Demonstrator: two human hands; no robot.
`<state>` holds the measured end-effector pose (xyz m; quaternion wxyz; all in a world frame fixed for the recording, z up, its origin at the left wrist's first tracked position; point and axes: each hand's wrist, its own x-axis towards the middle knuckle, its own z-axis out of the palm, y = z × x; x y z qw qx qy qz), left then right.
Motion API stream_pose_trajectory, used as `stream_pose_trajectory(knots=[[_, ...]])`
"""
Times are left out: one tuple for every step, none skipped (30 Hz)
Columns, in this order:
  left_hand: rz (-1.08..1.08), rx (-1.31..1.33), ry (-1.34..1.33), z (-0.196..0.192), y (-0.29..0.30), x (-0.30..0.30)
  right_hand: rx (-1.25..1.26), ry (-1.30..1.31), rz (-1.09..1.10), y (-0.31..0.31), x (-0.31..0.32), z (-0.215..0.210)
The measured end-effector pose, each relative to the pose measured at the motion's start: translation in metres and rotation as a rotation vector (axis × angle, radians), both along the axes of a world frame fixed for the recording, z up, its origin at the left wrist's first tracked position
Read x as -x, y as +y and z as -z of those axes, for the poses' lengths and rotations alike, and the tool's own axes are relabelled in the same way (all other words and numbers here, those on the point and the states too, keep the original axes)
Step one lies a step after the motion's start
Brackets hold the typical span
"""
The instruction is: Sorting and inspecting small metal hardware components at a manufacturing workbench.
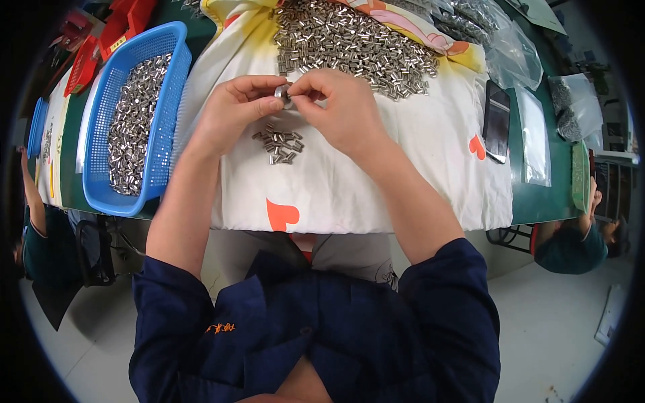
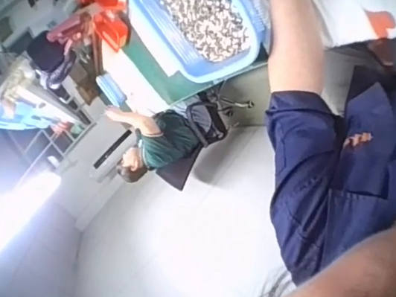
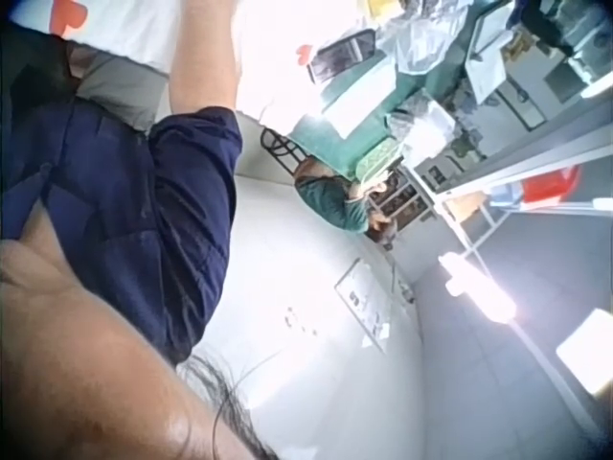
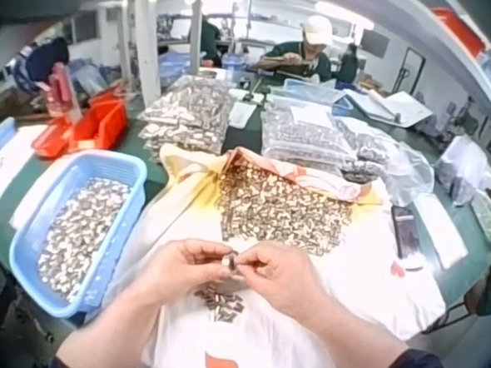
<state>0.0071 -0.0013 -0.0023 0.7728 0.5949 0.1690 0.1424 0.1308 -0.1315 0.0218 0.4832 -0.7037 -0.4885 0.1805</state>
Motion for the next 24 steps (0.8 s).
stream_pose_trajectory(knots=[[0.0,0.0,0.0,0.0,-0.001,-0.001,-0.038,-0.166,0.004,-0.001,0.001,0.002],[-0.008,0.002,0.006,0.001,-0.002,0.0,-0.076,-0.33,0.007,-0.001,0.002,0.003],[-0.016,0.003,0.012,0.0,-0.003,0.0,-0.076,-0.329,0.008,0.0,0.003,0.004],[-0.016,0.003,0.013,0.0,-0.004,0.0,-0.086,-0.38,0.008,0.002,0.005,0.005],[-0.041,-0.016,0.024,-0.001,-0.004,0.0,-0.094,-0.432,0.009,0.002,0.005,0.005],[-0.067,-0.035,0.035,-0.001,-0.005,0.0,-0.094,-0.433,0.011,0.002,0.003,0.004],[-0.065,-0.035,0.035,-0.001,-0.004,0.0,-0.037,-0.261,-0.013,0.0,0.001,0.0],[-0.035,-0.059,0.043,-0.001,-0.003,0.001,0.02,-0.087,-0.038,-0.001,-0.001,-0.002],[-0.006,-0.083,0.052,-0.002,-0.002,0.001,0.019,-0.087,-0.039,-0.001,-0.004,-0.003],[-0.007,-0.083,0.053,-0.003,-0.002,0.002,0.066,0.025,-0.07,-0.001,-0.007,-0.004],[0.008,-0.092,0.07,-0.005,-0.004,0.002,0.116,0.135,-0.093,-0.001,-0.009,-0.005],[0.022,-0.101,0.087,-0.006,-0.005,0.002,0.119,0.134,-0.087,-0.002,-0.01,-0.004],[0.027,-0.098,0.085,-0.006,-0.006,0.002,0.133,0.154,-0.088,-0.002,-0.01,-0.003],[0.044,-0.107,0.091,-0.007,-0.005,0.002,0.143,0.174,-0.093,-0.001,-0.011,-0.003],[0.06,-0.117,0.097,-0.008,-0.005,0.003,0.143,0.171,-0.094,0.0,-0.014,-0.002],[0.059,-0.117,0.094,-0.008,-0.005,0.003,0.129,0.103,-0.029,0.0,-0.019,0.0],[0.086,-0.112,0.12,-0.008,-0.006,0.003,0.116,0.033,0.038,-0.001,-0.026,0.002],[0.113,-0.108,0.145,-0.008,-0.006,0.002,0.117,0.028,0.038,-0.001,-0.032,0.005],[0.113,-0.108,0.141,-0.008,-0.006,0.0,0.068,-0.257,0.105,0.0,-0.039,0.009],[0.114,-0.114,0.133,-0.007,-0.006,0.001,0.018,-0.537,0.173,0.001,-0.041,0.011],[0.116,-0.121,0.125,-0.007,-0.006,0.001,0.039,-0.626,0.125,0.003,-0.042,0.014],[0.118,-0.121,0.125,-0.007,-0.005,0.0,0.04,-0.626,0.127,0.004,-0.041,0.017],[0.102,-0.124,0.124,-0.006,-0.005,0.0,0.078,-0.693,0.134,0.007,-0.038,0.02],[0.086,-0.128,0.123,-0.006,-0.004,0.001,0.115,-0.76,0.14,0.008,-0.037,0.021]])
